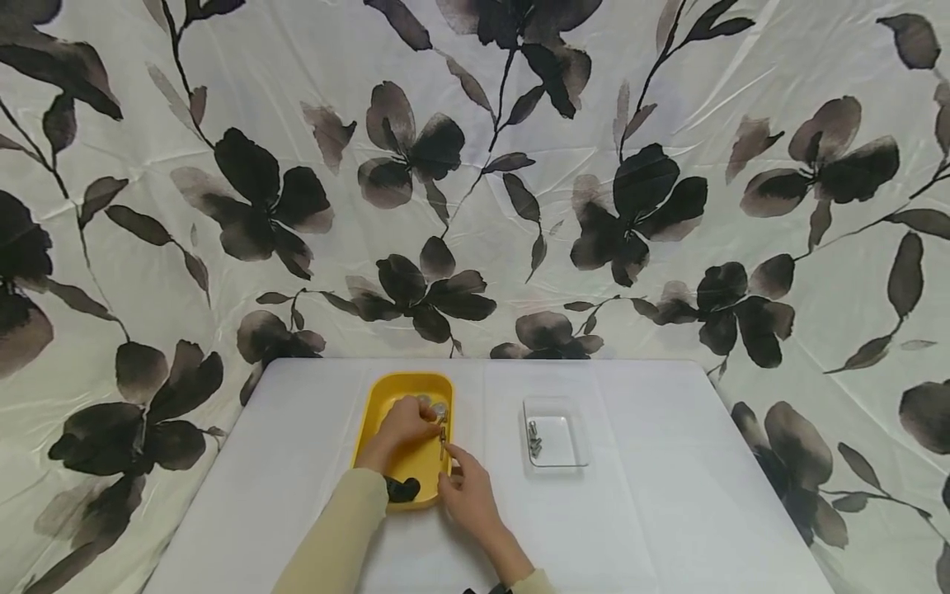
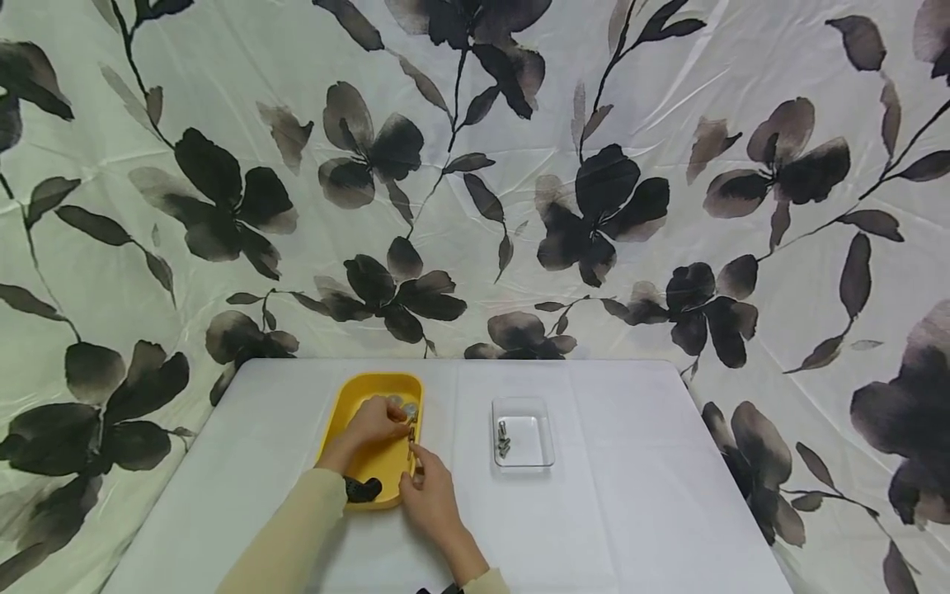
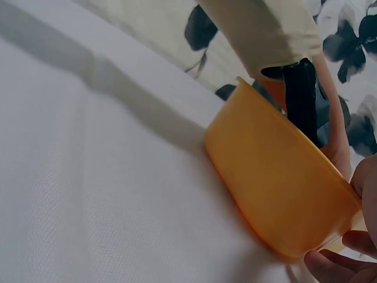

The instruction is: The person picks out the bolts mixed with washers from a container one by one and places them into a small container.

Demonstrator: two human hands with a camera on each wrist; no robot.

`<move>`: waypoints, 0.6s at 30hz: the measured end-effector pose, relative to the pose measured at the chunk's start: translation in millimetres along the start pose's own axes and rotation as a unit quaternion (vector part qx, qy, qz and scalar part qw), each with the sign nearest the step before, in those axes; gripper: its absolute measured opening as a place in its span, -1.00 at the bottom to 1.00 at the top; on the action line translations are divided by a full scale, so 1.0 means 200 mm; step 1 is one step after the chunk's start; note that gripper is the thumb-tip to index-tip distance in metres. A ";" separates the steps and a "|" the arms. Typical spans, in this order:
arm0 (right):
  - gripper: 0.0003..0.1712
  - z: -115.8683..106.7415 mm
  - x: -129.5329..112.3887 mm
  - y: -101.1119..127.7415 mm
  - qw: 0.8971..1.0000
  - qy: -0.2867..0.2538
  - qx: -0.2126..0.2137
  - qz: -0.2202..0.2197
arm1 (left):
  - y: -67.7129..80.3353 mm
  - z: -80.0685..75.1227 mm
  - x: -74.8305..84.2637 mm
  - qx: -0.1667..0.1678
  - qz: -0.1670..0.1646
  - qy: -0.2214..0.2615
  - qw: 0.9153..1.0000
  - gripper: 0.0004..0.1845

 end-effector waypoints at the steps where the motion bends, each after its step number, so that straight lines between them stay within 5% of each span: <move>1: -0.45 0.00 0.00 0.00 1.000 0.002 0.000 0.004 | 0.00 0.00 -0.01 0.002 0.001 -0.001 1.000 -0.79; 18: -0.45 -0.01 0.00 0.00 1.000 -0.020 0.013 0.010 | -0.02 -0.02 -0.06 0.064 0.023 0.001 0.998 -0.87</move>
Point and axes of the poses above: each hand's wrist, its own y-axis away from the middle knuckle, its own z-axis out of the palm, x = y × z, the point moved 6 cm from there along -y, towards the middle knuckle, and after that the axes turned 9 degrees about y, right-handed, at the moved point
